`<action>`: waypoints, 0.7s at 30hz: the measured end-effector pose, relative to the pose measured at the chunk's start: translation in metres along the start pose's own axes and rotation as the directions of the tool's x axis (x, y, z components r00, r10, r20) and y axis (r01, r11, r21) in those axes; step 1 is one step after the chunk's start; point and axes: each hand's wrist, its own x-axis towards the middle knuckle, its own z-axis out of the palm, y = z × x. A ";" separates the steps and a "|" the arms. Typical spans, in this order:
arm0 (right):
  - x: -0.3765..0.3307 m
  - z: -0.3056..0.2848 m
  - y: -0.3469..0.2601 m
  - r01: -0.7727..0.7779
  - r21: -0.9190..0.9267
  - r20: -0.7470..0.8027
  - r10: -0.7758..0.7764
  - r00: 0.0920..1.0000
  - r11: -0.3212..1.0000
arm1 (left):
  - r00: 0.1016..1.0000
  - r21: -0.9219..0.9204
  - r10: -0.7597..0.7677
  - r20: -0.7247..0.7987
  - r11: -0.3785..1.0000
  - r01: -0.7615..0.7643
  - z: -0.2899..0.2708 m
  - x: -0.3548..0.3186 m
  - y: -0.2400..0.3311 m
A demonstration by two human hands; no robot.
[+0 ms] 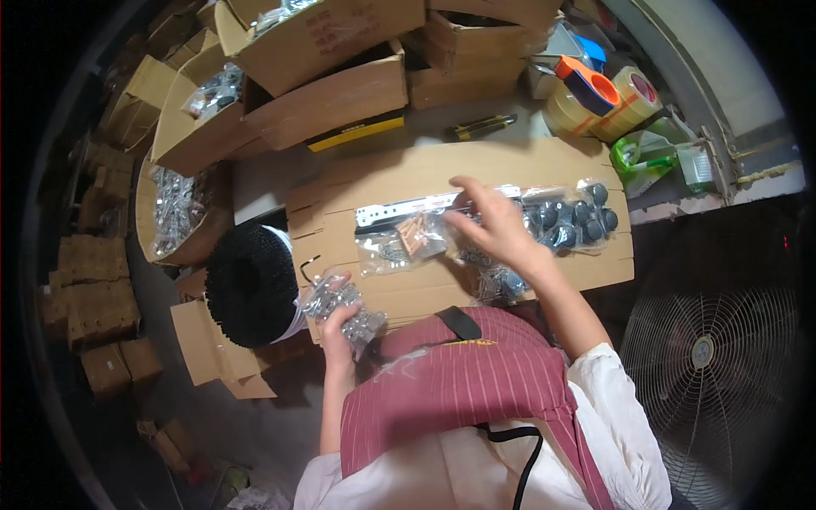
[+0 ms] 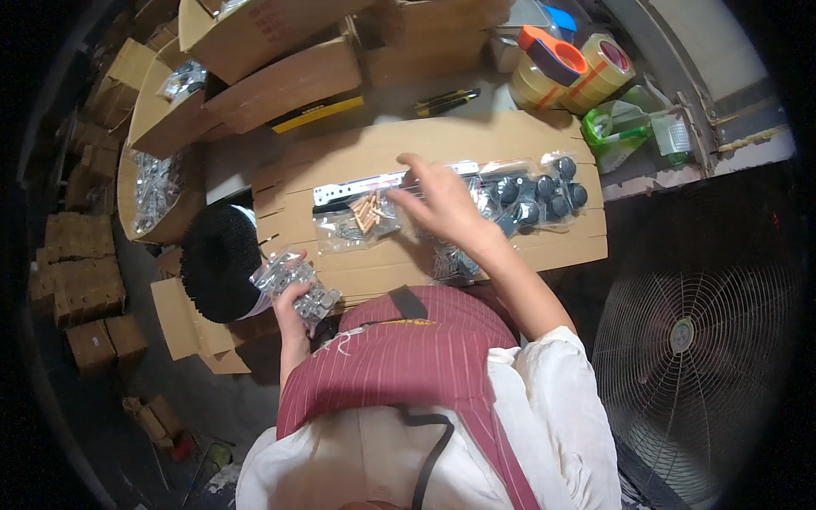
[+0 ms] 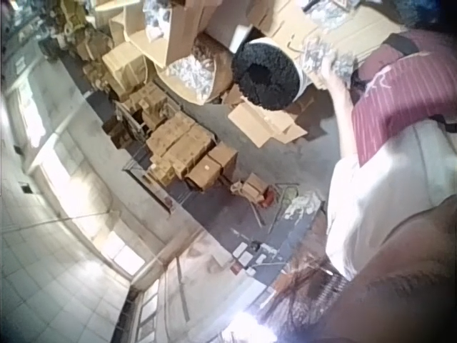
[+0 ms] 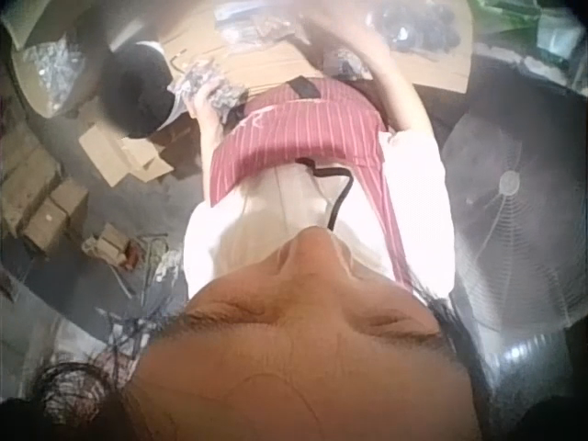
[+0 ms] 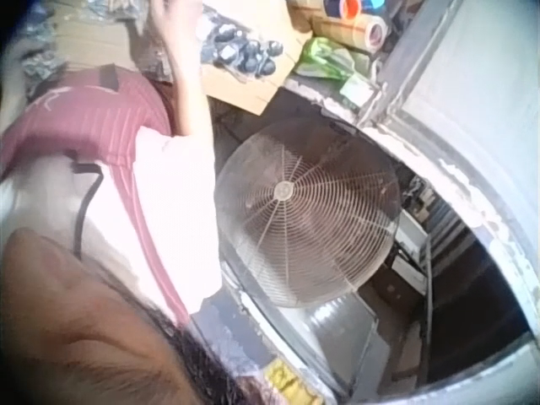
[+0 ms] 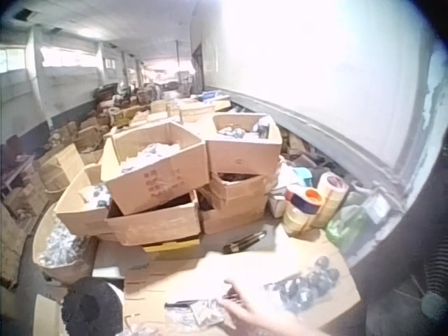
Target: The person gathers various metal and plastic furniture components including drawer slides, screws, and brackets from several cardboard boxes, places them into a larger cardboard box, and then closes the box.
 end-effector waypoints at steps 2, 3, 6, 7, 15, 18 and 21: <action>-0.011 -0.033 0.003 0.131 -0.059 0.035 -0.129 0.991 0.990 | 0.995 -0.029 -0.091 0.035 0.995 0.092 -0.012 -0.001 -0.003; -0.023 -0.044 0.003 0.124 -0.048 0.128 -0.117 0.985 0.991 | 0.982 -0.052 -0.174 0.070 0.983 0.177 -0.017 -0.003 -0.003; -0.065 -0.049 -0.003 0.238 -0.132 0.389 -0.171 0.905 0.962 | 0.981 -0.042 -0.183 0.063 0.982 0.186 -0.022 -0.001 -0.009; -0.080 -0.042 -0.001 0.292 -0.208 0.465 -0.169 0.869 0.934 | 0.990 -0.016 -0.129 0.050 0.991 0.130 -0.021 0.002 -0.011; -0.076 -0.007 0.001 0.522 -0.294 0.511 -0.330 0.794 0.800 | 0.946 0.022 -0.257 0.200 0.966 0.258 0.002 0.007 -0.006; -0.059 0.000 0.003 0.548 -0.181 0.461 -0.422 0.781 0.817 | 0.925 0.016 -0.292 0.243 0.955 0.297 -0.002 0.012 -0.016; -0.044 0.001 -0.007 0.526 0.006 0.350 -0.494 0.796 0.851 | 0.936 0.007 -0.276 0.218 0.960 0.281 -0.008 0.011 -0.017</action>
